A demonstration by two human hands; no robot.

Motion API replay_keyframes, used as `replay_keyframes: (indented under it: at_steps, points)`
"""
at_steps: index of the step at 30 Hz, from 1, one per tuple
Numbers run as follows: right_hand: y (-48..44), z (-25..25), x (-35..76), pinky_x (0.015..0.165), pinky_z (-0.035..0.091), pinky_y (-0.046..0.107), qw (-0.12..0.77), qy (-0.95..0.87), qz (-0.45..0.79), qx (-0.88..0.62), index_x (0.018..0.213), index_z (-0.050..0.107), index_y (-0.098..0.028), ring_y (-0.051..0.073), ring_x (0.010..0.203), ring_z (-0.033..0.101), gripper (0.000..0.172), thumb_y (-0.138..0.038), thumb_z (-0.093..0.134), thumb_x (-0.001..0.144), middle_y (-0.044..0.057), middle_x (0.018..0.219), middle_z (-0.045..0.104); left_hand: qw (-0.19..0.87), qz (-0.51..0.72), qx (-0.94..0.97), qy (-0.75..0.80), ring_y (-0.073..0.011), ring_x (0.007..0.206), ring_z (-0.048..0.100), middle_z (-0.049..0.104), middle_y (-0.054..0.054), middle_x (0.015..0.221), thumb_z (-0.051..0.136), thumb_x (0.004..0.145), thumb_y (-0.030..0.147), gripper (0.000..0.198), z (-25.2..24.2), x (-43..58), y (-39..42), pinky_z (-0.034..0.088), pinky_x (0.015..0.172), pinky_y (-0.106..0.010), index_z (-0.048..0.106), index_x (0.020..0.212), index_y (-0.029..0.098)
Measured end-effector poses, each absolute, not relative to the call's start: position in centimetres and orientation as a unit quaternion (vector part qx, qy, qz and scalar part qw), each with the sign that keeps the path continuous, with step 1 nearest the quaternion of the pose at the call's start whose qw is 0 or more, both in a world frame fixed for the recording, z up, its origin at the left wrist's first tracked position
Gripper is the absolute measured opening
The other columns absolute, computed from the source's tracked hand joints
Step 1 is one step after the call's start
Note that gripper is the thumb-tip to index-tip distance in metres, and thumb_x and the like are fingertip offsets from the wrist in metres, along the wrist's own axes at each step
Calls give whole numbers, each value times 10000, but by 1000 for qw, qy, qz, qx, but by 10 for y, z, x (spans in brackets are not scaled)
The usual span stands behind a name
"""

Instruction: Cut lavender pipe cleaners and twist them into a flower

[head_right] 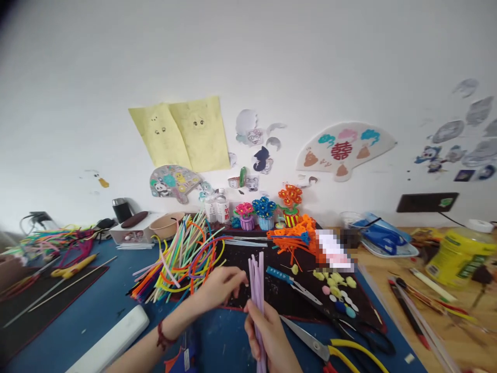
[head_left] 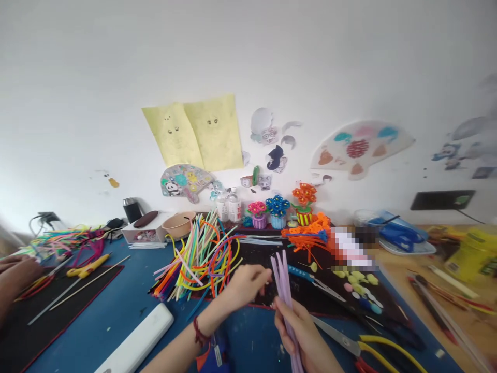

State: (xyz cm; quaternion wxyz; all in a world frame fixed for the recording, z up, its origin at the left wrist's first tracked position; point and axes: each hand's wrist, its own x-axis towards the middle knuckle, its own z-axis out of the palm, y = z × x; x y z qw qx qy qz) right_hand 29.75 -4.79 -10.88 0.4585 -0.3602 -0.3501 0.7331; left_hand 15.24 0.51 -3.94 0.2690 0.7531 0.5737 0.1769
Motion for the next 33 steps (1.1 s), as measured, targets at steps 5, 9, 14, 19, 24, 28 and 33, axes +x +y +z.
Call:
replay_keyframes:
  at_steps: [5, 9, 14, 19, 24, 28, 33]
  points:
    - [-46, -110, 302, 297, 213, 140, 431, -366, 731, -382, 757, 538, -161, 5, 272, 297, 518, -665, 639, 689, -82, 480, 471, 99, 178, 653, 730, -144, 630, 623, 702, -20, 745, 419, 867, 359, 328, -4, 51, 46, 416, 583, -212, 697, 855, 187]
    - [-47, -112, 300, 300, 195, 137, 396, -378, 742, -386, 785, 528, -167, 0, 273, 276, 536, -681, 633, 676, -88, 477, 470, 24, 152, 559, 815, -225, 787, 663, 720, -91, 854, 488, 800, 278, 242, 4, -23, 63, 440, 647, -258, 699, 862, 176]
    - [-46, -119, 298, 296, 157, 138, 383, -383, 751, -377, 804, 507, -173, 0, 258, 266, 533, -680, 620, 684, -96, 467, 458, -24, 109, 524, 844, -287, 910, 649, 700, -136, 963, 528, 770, 311, 223, -19, -45, 65, 455, 697, -305, 667, 887, 181]
    - [-43, -123, 300, 302, 148, 141, 383, -384, 751, -376, 827, 515, -172, -3, 262, 264, 512, -659, 616, 706, -94, 474, 463, -54, 89, 518, 849, -301, 906, 647, 681, -148, 987, 450, 819, 343, 260, -34, -43, 67, 466, 696, -343, 627, 928, 188]
    - [-41, -124, 300, 295, 143, 143, 374, -388, 751, -381, 833, 533, -168, -3, 261, 253, 539, -676, 629, 680, -95, 463, 453, -74, 55, 527, 845, -323, 909, 646, 679, -151, 936, 464, 801, 303, 215, -33, -40, 67, 472, 708, -372, 615, 879, 171]
    - [-41, -123, 300, 291, 149, 141, 370, -388, 753, -381, 829, 540, -168, -3, 261, 250, 549, -686, 629, 670, -94, 464, 450, -102, 43, 526, 843, -322, 896, 650, 673, -167, 961, 400, 839, 267, 277, -34, -34, 64, 473, 715, -396, 561, 1032, 151]
    - [-42, -123, 301, 290, 147, 139, 372, -383, 750, -391, 819, 543, -170, -5, 263, 240, 528, -668, 637, 671, -91, 467, 453, -101, 33, 527, 843, -308, 885, 659, 682, -152, 938, 381, 855, 251, 255, -37, -33, 64, 479, 708, -372, 577, 987, 156]
